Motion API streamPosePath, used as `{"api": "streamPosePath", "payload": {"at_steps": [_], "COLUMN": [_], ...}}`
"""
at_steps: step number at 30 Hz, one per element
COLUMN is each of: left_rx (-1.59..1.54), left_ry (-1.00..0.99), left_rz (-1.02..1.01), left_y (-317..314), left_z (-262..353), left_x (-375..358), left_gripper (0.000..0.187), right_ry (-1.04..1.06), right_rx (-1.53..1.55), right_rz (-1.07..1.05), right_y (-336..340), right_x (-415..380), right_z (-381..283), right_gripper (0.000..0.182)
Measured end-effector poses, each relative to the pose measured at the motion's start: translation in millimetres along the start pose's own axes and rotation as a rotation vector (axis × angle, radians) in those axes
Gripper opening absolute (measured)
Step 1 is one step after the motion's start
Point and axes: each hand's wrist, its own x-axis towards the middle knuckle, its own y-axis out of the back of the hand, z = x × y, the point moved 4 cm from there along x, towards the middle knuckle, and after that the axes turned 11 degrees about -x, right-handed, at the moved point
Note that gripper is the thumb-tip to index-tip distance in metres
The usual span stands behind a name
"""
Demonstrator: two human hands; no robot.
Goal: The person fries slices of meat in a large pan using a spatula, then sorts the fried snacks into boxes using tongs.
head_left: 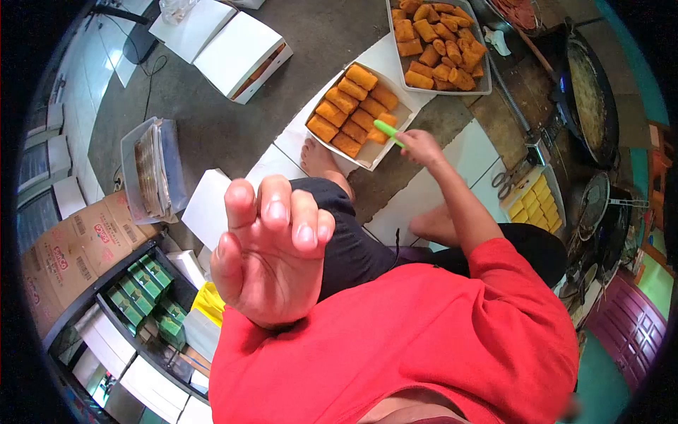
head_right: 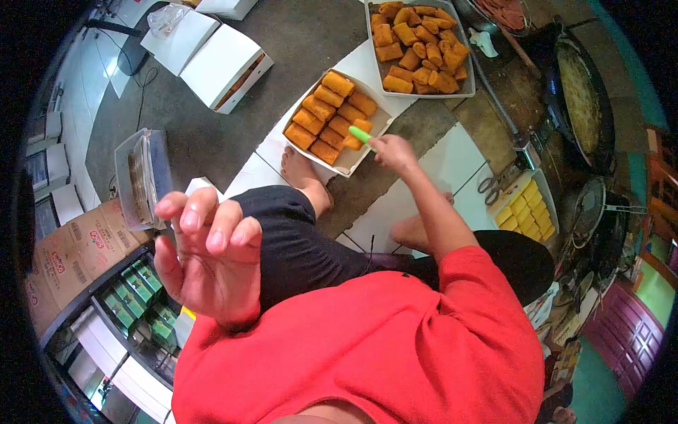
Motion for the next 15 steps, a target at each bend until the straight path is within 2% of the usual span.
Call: {"api": "streamPosePath", "payload": {"at_steps": [1,4,7,8,13,15], "left_rx": [-0.006,-0.025,-0.046,-0.053,-0.116,-0.118], "left_ry": [0.001,0.012,0.021,0.025,0.089,0.124], "left_rz": [-0.005,-0.017,-0.026,-0.028,-0.010,0.035], "left_y": [0,0,-1,-1,-5,-9], "left_z": [0,2,1,0,-9,-12], "left_x": [-1,-4,-5,-5,0,2], "left_gripper": [0.038,0.036,0.036,0.036,0.033,0.027], "right_ry": [-0.009,0.142,0.202,0.169,0.143,0.297], "right_rx": [-0.061,-0.859,-0.871,-0.878,-0.959,-0.949], "right_rz": [-0.062,0.246,0.335,0.250,0.099,0.012], "right_y": [-11,-9,18,21,-5,-17], "right_x": [-1,-17,-36,-29,19,24], "right_z": [-2,-24,-54,-57,-35,-24], "right_gripper": [0.041,0.042,0.041,0.044,0.044,0.047]}}
